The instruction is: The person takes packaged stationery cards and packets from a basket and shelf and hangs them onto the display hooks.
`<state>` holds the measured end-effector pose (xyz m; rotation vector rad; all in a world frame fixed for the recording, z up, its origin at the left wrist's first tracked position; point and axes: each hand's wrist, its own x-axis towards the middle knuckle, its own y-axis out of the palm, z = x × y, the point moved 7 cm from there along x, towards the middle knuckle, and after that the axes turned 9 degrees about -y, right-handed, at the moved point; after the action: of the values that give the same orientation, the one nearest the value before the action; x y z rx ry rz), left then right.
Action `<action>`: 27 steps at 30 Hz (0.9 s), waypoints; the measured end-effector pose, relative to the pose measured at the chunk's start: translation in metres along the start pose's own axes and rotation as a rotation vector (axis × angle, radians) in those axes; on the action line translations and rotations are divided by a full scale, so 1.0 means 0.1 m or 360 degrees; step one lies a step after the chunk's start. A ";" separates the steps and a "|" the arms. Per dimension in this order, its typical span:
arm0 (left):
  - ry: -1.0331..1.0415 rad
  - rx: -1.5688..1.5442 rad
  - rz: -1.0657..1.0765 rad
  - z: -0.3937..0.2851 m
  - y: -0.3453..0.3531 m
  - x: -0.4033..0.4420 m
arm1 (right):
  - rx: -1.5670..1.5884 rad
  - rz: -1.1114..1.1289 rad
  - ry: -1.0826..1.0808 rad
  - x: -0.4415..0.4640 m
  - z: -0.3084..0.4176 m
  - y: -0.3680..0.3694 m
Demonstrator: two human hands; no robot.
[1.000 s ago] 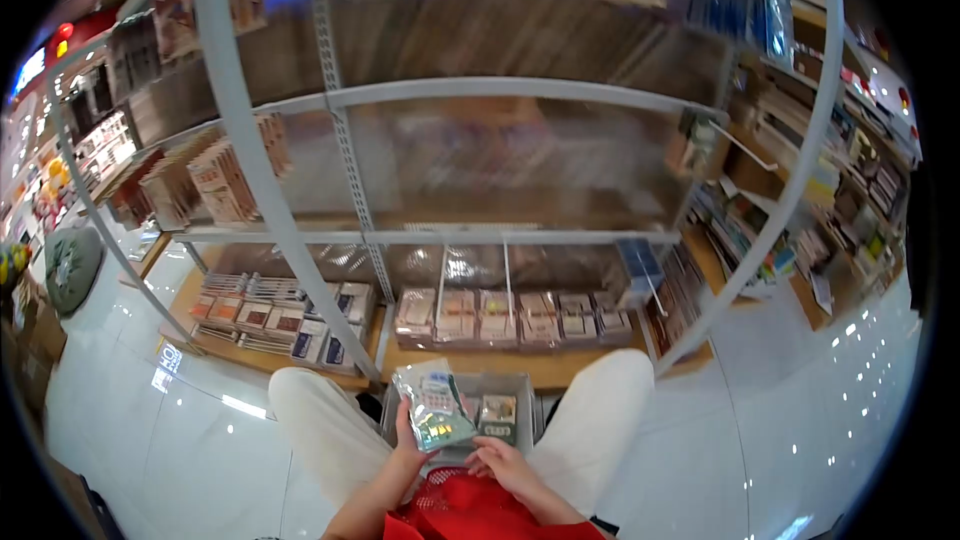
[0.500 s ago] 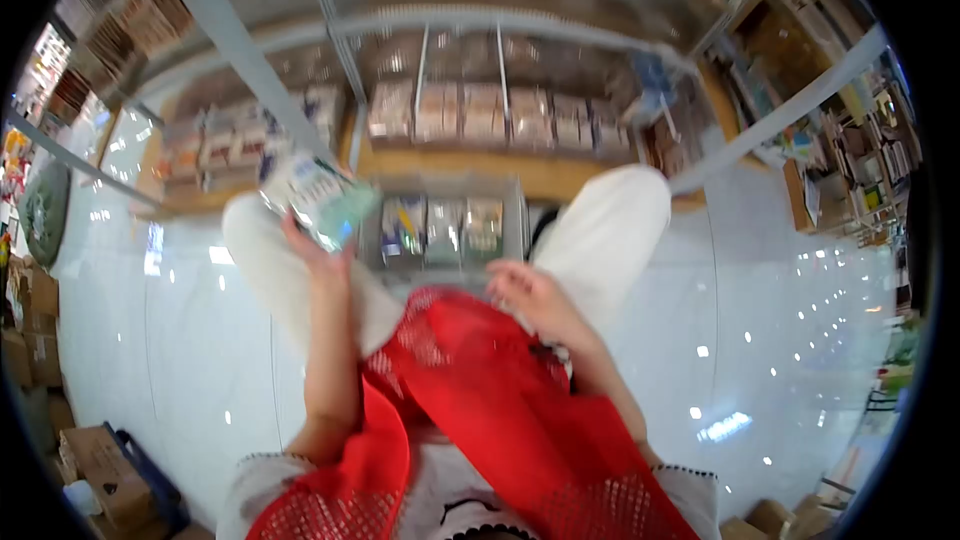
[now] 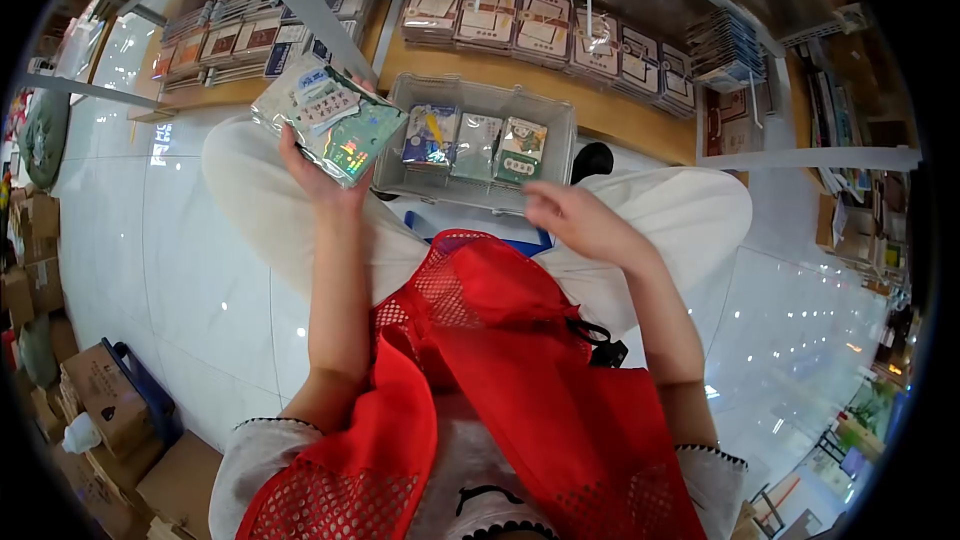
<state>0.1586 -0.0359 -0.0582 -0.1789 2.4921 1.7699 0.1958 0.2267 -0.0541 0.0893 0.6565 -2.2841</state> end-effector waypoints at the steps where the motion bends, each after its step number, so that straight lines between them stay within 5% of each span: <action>1: 0.0002 0.0018 -0.0003 0.00 0.00 0.01 | 0.0046 -0.0115 -0.0079 0.16 0.05 -0.04; 5: -0.0392 0.0207 0.0228 0.30 0.13 0.02 | 0.0728 -0.0258 -0.0048 0.82 -0.02 0.09; 8: -0.0579 0.1113 -0.0679 0.47 -0.31 -0.09 | 0.1120 -0.0204 0.0008 1.11 0.01 0.26; 11: -0.0887 0.1262 -0.0611 0.77 -0.53 0.03 | 0.1251 -0.0048 0.0119 1.28 -0.49 0.55; 14: -0.0258 0.2702 -0.0455 0.78 -0.92 0.21 | 0.1633 -0.0495 0.0557 1.17 -1.19 0.59; 15: -0.0474 0.2280 -0.0537 0.86 -0.96 0.18 | 0.1490 -0.0595 0.0649 1.12 -1.39 0.58; 20: -0.0381 0.2027 -0.0429 0.85 -0.76 0.26 | 0.0903 -0.0919 0.0811 1.07 -2.07 0.53; 27: -0.0557 0.1881 -0.0822 0.82 -0.86 0.21 | 0.1341 -0.0560 0.0416 1.21 -1.07 0.68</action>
<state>0.1496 0.0121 -0.1680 -0.3260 2.4397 0.0200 0.1411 0.1597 -0.2065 0.7276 -0.2345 -2.7693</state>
